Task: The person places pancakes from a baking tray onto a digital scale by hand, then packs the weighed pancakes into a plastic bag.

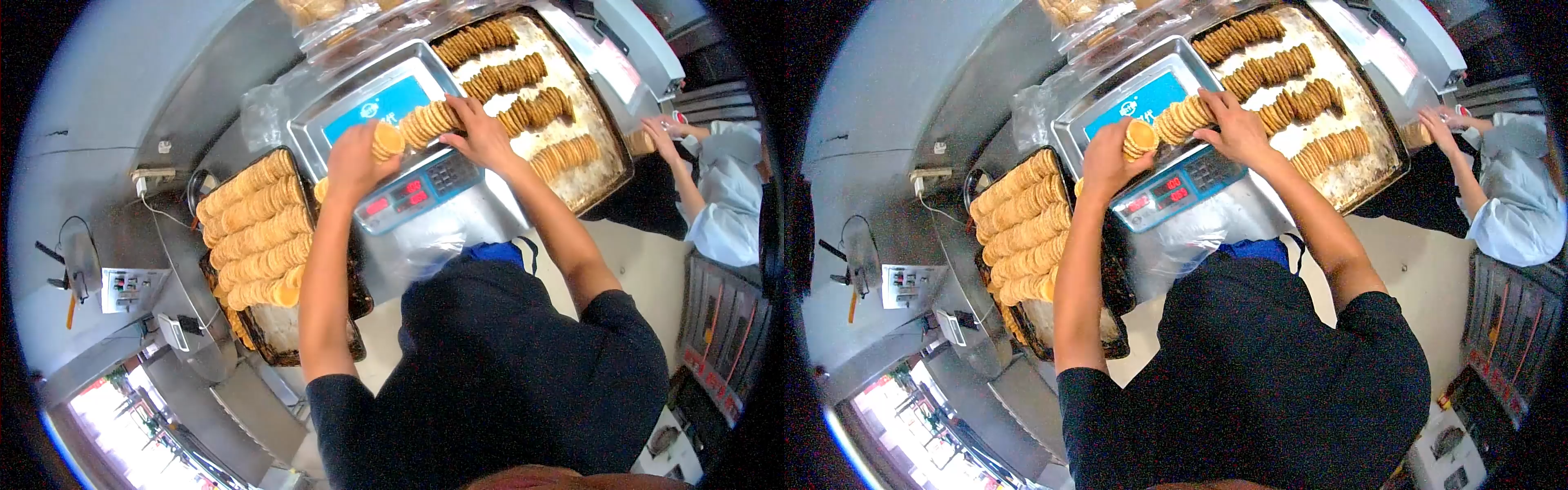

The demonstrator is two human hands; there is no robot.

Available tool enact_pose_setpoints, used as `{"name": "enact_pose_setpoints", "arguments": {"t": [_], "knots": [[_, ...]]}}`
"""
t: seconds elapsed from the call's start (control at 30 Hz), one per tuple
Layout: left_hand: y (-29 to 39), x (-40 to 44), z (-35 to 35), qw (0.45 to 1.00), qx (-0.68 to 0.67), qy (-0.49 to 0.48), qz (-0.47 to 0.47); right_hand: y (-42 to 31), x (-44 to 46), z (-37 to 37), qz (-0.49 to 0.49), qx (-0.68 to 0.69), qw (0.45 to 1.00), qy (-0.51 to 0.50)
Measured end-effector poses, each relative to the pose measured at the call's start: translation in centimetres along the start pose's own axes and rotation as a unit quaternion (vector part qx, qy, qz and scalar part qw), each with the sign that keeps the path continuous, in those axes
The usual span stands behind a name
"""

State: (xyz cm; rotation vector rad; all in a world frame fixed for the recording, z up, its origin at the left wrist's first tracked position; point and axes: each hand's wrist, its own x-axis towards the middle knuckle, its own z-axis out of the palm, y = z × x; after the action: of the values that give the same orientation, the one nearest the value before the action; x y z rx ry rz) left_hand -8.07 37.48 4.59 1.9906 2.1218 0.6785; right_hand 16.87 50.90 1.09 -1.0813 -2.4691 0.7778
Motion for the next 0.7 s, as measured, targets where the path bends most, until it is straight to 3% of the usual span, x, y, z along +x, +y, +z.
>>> {"name": "enact_pose_setpoints", "arguments": {"t": [0.17, 0.23, 0.27, 0.3, 0.37, 0.43, 0.5, 0.53, 0.57, 0.63, 0.67, 0.7], "knots": [[-1.7, -0.6, -1.2, 0.991, -0.066, 0.075, -0.092, 0.1, 0.0, 0.1, -0.020, -0.017, 1.000, 0.009], [-2.8, -0.6, -0.9, 0.920, -0.269, 0.159, -0.238, 0.3, 0.1, 0.3, -0.031, -0.010, 0.999, 0.019], [-3.6, -0.5, -0.9, 0.919, -0.266, 0.166, -0.240, 0.2, 0.1, 0.4, -0.017, -0.018, 0.999, 0.029], [-3.9, -0.2, -1.1, 0.839, -0.419, 0.190, -0.291, -0.2, 0.1, 0.4, 0.010, -0.046, 0.998, 0.041], [-4.6, 0.0, -1.4, 0.599, -0.683, 0.219, -0.357, -1.1, -0.1, 0.1, -0.019, -0.043, 0.980, 0.193], [-4.2, -0.1, -2.1, 0.620, -0.672, 0.229, -0.334, -3.1, -0.3, -1.9, -0.042, -0.029, 0.970, 0.237], [-4.0, -0.3, -2.4, 0.543, -0.756, 0.202, -0.304, -5.5, -1.1, -2.9, 0.074, 0.204, 0.969, 0.115], [-3.6, -0.3, -2.4, 0.528, -0.774, 0.193, -0.290, -6.6, -1.3, -2.3, 0.077, 0.300, 0.948, 0.070], [-2.9, -0.1, -1.9, 0.529, -0.776, 0.187, -0.290, -7.7, -1.7, -1.9, 0.124, 0.428, 0.895, -0.037], [-0.1, 0.3, -0.8, 0.642, -0.664, 0.261, -0.282, -9.7, -2.0, -1.3, 0.183, 0.603, 0.752, -0.195], [1.3, 0.0, -0.5, 0.744, -0.569, 0.285, -0.202, -10.6, -1.7, -1.6, 0.210, 0.651, 0.694, -0.224], [2.5, -0.6, -0.4, 0.742, -0.574, 0.282, -0.202, -11.4, -1.6, -2.1, 0.236, 0.694, 0.632, -0.253]]}}
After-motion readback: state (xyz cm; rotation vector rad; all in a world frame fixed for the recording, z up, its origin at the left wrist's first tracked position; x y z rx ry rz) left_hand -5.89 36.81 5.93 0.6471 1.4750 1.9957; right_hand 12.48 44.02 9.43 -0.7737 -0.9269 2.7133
